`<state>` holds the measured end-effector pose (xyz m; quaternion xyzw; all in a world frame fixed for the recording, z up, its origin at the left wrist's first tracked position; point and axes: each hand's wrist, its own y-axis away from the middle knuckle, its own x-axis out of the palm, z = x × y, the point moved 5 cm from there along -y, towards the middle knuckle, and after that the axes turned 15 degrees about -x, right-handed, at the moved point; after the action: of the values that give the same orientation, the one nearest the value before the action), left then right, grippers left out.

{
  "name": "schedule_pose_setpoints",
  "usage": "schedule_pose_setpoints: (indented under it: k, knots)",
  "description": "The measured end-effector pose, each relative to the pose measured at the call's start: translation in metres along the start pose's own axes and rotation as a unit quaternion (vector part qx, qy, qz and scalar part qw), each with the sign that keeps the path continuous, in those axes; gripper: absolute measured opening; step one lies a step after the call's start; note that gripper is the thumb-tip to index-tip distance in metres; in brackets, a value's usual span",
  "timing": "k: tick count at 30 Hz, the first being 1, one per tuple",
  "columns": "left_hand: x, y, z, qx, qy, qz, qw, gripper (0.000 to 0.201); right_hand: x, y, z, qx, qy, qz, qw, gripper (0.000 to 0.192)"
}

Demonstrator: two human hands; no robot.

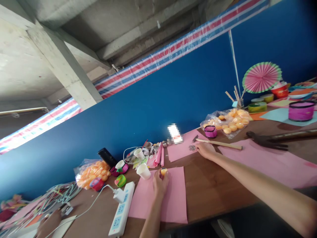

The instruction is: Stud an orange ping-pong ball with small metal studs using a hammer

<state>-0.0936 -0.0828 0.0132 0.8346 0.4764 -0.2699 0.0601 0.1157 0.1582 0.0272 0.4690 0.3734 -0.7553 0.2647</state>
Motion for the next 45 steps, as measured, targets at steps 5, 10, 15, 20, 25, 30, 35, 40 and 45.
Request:
schedule_pose_setpoints:
  k: [5,10,15,20,25,30,35,40,45]
  knots:
    - [0.0,0.0,0.0,0.0,-0.012,-0.012,1.0,0.04,0.004,0.005,0.0,-0.027,0.012,-0.024,0.999,0.024]
    - [-0.002,0.0,-0.001,-0.002,-0.017,-0.027,0.999,0.038,0.003,0.01,0.003,-0.045,0.025,-0.04,0.998,0.027]
    - [-0.003,-0.001,-0.001,0.003,-0.016,-0.033,0.999,0.038,-0.001,0.013,0.008,-0.055,0.045,-0.053,0.996,0.027]
    - [-0.002,-0.002,0.002,0.004,-0.009,-0.033,0.999,0.039,0.001,0.013,0.012,-0.086,0.053,-0.062,0.993,0.026]
    - [0.0,-0.002,0.003,0.007,0.001,-0.03,1.0,0.039,0.007,0.011,0.011,-0.112,0.052,-0.084,0.989,0.021]
    - [0.0,-0.003,0.003,0.011,0.003,-0.028,1.0,0.038,0.009,0.012,0.009,-0.131,0.052,-0.105,0.984,0.02]
    - [-0.001,-0.003,0.004,0.006,0.01,-0.034,0.999,0.041,0.009,0.013,0.01,-0.141,0.054,-0.115,0.982,0.018]
    - [-0.002,-0.003,0.006,-0.002,0.022,-0.045,0.999,0.044,0.01,0.011,0.009,-0.148,0.05,-0.121,0.98,0.02]
    - [-0.003,-0.003,0.006,0.002,0.036,-0.049,0.998,0.044,0.013,0.008,0.008,-0.154,0.04,-0.122,0.98,0.021]
